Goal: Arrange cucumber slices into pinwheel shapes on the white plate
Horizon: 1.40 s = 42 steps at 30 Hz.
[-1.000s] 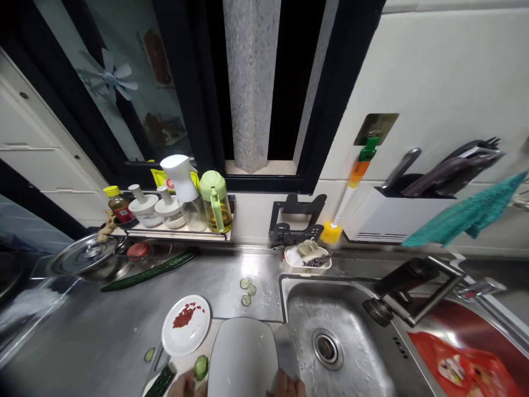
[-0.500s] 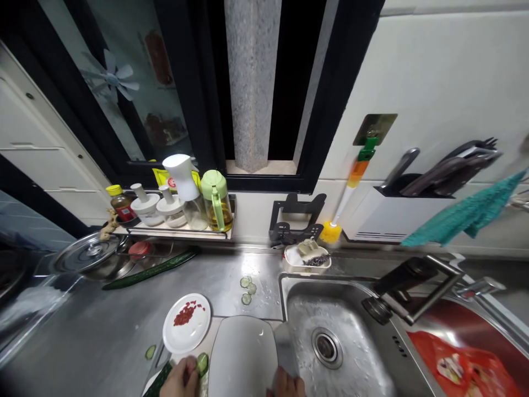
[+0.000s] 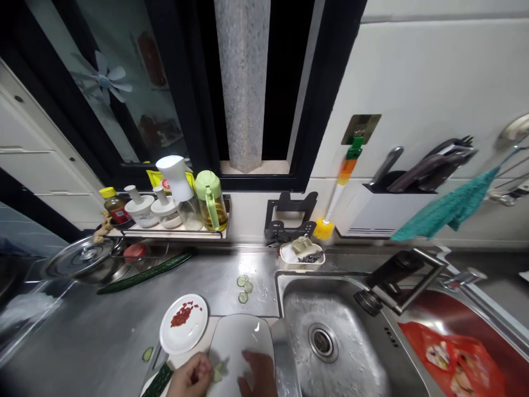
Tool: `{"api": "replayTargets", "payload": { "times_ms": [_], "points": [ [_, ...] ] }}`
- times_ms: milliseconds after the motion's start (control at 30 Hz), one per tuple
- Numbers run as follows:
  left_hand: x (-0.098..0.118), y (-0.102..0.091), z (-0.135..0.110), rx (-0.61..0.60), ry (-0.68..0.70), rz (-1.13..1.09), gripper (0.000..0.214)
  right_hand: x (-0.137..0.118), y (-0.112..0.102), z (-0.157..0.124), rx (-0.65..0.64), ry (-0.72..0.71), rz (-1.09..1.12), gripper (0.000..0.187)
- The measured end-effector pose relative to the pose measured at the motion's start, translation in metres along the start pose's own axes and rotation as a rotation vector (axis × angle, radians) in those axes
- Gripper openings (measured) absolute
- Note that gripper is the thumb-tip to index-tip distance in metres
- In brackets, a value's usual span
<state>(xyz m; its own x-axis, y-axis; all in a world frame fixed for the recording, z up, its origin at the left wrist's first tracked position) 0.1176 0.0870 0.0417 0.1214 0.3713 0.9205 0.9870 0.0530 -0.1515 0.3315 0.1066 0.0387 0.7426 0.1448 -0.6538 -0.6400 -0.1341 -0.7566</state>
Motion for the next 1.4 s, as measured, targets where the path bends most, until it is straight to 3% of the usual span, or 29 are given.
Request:
{"api": "replayTargets", "payload": {
  "times_ms": [67, 167, 300, 500, 633, 867, 1167, 1400],
  "points": [
    [0.007, 0.011, 0.002, -0.045, 0.009, -0.016, 0.022, -0.014, 0.001, 0.008, -0.074, 0.057, 0.157, 0.040],
    [0.015, 0.025, 0.002, -0.105, 0.012, -0.033, 0.021, -0.033, -0.008, 0.018, -0.258, 0.143, 0.252, 0.020],
    [0.015, 0.034, 0.003, -0.141, -0.031, -0.125, 0.032, -0.041, -0.019, 0.023, -0.284, 0.234, 0.310, 0.010],
    [0.009, 0.041, 0.006, -0.231, -0.408, -0.331, 0.067, -0.035, -0.019, 0.021, -0.268, 0.256, 0.310, 0.008],
    [0.019, 0.049, 0.008, -0.226, -0.560, -0.524, 0.069, -0.031, -0.017, 0.019, -0.243, 0.258, 0.319, 0.008],
    [0.036, 0.052, 0.013, -0.147, -0.565, -0.630, 0.044, -0.026, -0.014, 0.018, -0.271, 0.266, 0.309, 0.009],
    [0.039, 0.050, 0.029, -0.105, -0.495, -0.553, 0.045, -0.032, -0.018, 0.023, -0.251, 0.355, 0.390, 0.011],
    [0.048, 0.051, 0.048, -0.078, -0.123, -0.194, 0.018, -0.014, 0.006, 0.035, -0.144, 0.469, 0.290, 0.015]
  ]
}}
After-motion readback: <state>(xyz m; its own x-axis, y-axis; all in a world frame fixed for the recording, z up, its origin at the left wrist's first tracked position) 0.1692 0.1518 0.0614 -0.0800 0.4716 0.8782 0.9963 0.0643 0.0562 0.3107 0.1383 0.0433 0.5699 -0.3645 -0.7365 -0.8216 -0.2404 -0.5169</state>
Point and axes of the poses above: each hand's wrist, its own z-axis towards the middle knuckle, its own y-axis out of the palm, x = y × z, the point moved 1 cm from there along z, towards the middle knuckle, and after that the axes turned 6 degrees about -z, right-handed, at the moved point
